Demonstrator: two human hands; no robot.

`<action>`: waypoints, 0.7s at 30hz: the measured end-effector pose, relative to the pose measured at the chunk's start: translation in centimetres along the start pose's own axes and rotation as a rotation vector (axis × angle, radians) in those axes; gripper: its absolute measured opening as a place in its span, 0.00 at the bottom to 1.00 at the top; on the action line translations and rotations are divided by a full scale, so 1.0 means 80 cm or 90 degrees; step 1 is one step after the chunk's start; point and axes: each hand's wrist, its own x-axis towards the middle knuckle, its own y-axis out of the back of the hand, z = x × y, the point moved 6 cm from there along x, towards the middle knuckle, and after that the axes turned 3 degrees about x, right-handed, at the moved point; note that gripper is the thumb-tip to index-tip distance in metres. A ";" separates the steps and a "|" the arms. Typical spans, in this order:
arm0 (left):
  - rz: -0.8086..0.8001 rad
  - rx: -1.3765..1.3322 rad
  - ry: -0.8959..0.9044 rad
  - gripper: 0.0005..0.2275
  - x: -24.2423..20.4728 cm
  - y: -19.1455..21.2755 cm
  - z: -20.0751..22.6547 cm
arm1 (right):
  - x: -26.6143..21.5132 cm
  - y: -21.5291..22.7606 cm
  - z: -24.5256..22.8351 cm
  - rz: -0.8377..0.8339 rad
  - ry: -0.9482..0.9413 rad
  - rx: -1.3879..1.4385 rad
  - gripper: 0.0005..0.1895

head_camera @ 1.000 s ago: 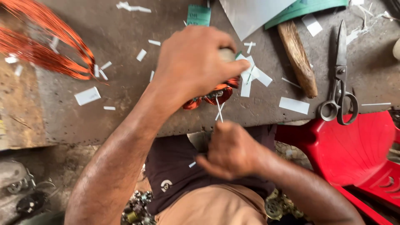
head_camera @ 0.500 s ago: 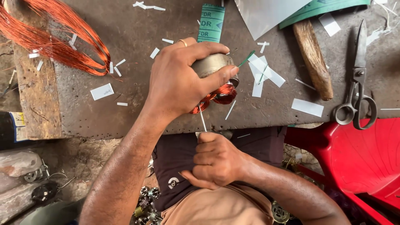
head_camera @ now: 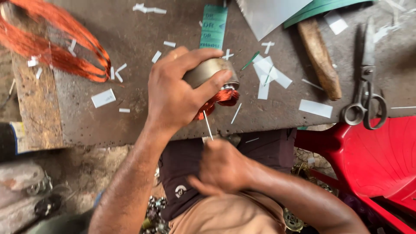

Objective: The person hand-winds orange enameled copper wire into the slots of a cylindrical motor stator, pressing each loop down into place with their fingers. They rotate the stator as they work, cut the wire with scissors, and continue winding a new bundle of wire into the slots.

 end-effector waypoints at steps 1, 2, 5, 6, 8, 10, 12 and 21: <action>0.002 -0.002 -0.002 0.16 -0.004 -0.003 -0.001 | -0.009 0.008 -0.007 -0.002 0.000 -0.002 0.27; 0.023 -0.011 0.014 0.16 -0.008 -0.003 -0.005 | -0.017 0.018 -0.015 0.016 0.012 0.005 0.27; 0.079 -0.026 0.026 0.16 -0.028 -0.007 -0.008 | -0.035 0.052 -0.018 0.044 0.022 -0.035 0.25; 0.115 -0.035 0.022 0.17 -0.034 -0.008 -0.007 | -0.039 0.065 -0.015 0.052 0.019 -0.085 0.23; 0.133 -0.030 0.019 0.17 -0.045 -0.009 0.007 | -0.026 0.094 0.012 0.104 0.021 -0.138 0.21; 0.152 -0.024 0.017 0.17 -0.051 -0.009 0.013 | -0.020 0.118 0.040 0.156 0.023 -0.190 0.18; 0.165 -0.023 0.050 0.16 -0.054 -0.010 0.008 | -0.023 0.142 0.082 0.231 -0.064 -0.163 0.16; 0.196 -0.024 0.097 0.18 -0.065 -0.006 0.019 | -0.033 0.139 0.088 0.251 -0.248 -0.380 0.11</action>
